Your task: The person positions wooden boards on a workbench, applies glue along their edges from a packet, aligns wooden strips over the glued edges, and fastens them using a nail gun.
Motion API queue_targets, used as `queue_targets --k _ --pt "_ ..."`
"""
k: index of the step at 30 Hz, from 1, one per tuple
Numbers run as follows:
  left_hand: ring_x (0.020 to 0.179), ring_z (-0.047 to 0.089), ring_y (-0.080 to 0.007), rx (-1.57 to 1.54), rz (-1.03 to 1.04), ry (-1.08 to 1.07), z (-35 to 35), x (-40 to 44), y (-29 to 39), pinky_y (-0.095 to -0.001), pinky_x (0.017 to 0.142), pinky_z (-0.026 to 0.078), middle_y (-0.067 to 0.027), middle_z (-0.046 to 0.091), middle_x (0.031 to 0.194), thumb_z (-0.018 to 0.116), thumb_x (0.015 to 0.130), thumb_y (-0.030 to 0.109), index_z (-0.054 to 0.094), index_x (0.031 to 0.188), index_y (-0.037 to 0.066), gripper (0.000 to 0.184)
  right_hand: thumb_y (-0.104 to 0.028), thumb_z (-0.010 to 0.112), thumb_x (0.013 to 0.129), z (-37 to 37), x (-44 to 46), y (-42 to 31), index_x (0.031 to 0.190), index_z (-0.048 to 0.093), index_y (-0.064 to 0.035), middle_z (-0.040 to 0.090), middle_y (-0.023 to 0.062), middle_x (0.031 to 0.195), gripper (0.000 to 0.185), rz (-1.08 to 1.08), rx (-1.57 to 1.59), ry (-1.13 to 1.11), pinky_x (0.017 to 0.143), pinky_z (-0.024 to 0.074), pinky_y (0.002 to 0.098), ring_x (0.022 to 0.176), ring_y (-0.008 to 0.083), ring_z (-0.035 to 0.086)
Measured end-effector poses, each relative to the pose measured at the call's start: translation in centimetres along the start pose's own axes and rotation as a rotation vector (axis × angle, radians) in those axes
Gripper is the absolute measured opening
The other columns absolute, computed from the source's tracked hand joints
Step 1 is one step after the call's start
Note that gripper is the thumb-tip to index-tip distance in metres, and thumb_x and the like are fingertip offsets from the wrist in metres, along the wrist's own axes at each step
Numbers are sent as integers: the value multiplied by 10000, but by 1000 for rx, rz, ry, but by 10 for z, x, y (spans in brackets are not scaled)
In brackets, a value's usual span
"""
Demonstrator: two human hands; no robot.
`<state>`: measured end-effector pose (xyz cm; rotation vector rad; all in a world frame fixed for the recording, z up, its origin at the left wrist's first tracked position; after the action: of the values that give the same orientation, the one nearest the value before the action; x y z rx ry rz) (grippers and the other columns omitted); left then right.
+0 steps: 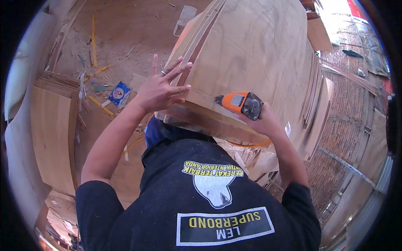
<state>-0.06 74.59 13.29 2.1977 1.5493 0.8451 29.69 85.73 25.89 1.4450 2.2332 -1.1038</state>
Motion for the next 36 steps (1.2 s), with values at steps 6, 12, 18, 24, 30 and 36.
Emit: queue_targets --k 6,12,18,24,30,36 --pt "1606 235 -295 2 -24 -25 1 -1 0 -801 1204 31 -34 320 1707 898 713 344 737 1185 376 500 -199 869 864 2 3 6 1197 734 -50 776 78 981 390 -40 51 0 848 563 328 870 163 706" --pt "1611 218 -307 11 -40 -52 -1 0 0 -808 1199 32 -32 328 1704 910 700 354 745 1194 376 521 -240 876 848 1 10 3 1157 749 -64 767 99 913 378 -99 19 -5 775 566 356 803 212 715" --pt "1611 218 -322 15 -39 -56 -1 1 1 -807 1194 32 -43 338 1705 906 719 340 776 1172 314 472 -224 866 864 -5 9 -2 1199 730 -62 772 82 990 396 -3 -34 -63 851 565 343 891 170 705" --pt "1610 223 -330 84 -42 18 -6 -4 18 -828 1170 21 -73 340 1704 908 713 419 669 1370 306 708 -305 843 890 1 -23 0 1193 712 -26 760 77 1004 432 16 359 2 867 550 348 919 180 698" --pt "1595 247 -389 79 -65 49 18 15 72 -785 1195 -2 -141 352 1692 874 765 492 577 1499 263 825 -229 760 957 1 -77 61 1286 616 -34 666 22 949 409 58 496 -13 789 525 302 833 117 608" --pt "1592 265 -371 80 49 -41 86 66 147 -774 1201 -6 -146 354 1692 874 769 498 602 1459 258 780 -154 730 966 3 -159 168 1383 575 -35 681 59 1115 461 178 818 234 887 514 330 979 144 604"
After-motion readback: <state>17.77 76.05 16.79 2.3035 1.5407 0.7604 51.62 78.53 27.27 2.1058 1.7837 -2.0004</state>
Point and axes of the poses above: each hand's wrist, its own x-axis towards the middle knuckle, its own z-axis out of the palm, y = z × x, the point moved 4 cm from there along x, towards the middle knuckle
